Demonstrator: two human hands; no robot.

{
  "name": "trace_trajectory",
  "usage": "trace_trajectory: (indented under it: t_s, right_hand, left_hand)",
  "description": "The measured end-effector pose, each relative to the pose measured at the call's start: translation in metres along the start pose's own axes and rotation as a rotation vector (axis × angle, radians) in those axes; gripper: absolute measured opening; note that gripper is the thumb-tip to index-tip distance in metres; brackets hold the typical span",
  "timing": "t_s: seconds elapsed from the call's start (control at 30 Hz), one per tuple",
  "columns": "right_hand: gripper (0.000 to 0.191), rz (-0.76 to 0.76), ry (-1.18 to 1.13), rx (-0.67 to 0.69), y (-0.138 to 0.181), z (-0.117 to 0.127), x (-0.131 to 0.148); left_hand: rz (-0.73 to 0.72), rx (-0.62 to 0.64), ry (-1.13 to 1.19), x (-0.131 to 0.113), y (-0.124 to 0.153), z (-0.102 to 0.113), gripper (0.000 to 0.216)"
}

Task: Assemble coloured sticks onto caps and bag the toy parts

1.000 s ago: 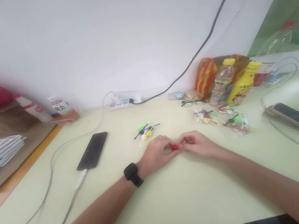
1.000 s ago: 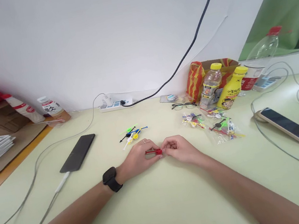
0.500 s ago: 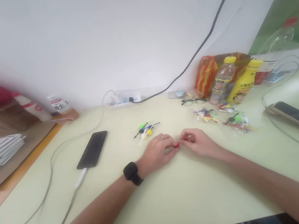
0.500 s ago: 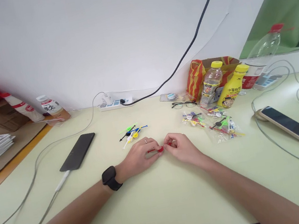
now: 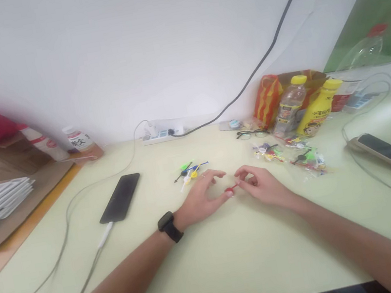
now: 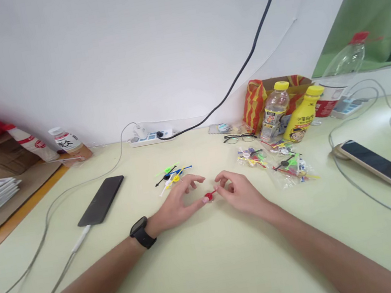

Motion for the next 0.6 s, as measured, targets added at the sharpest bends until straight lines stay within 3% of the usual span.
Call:
trace_trajectory:
  t_s: [0.13,0.3,0.43,0.6]
  right_hand:
    - [0.033,-0.005,0.037,-0.086,-0.005,0.015,0.0]
    - [0.056,-0.088,-0.119,-0.083,-0.011,0.023,-0.002]
    - [0.059,-0.032,-0.061,-0.147,-0.015,0.033,0.005]
    - [0.055,0.05,0.064,-0.096,-0.013,0.027,0.01]
  left_hand:
    - [0.096,-0.096,0.007,0.017,-0.004,0.008,0.037]
    - [0.153,-0.206,0.044,0.026,-0.005,0.018,0.034]
    - [0.148,-0.234,0.038,0.026,-0.005,0.02,0.032]
    - [0.151,-0.236,0.025,0.026,-0.005,0.019,0.032]
Point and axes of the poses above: each hand's wrist, its own y-axis away from the middle knuckle, its own z-axis out of the back of the hand, x = y × z, the point moved 9 cm from there along -y, towards the middle knuckle, and after that the axes turned 14 degrees about -x, right-handed, at the moved point
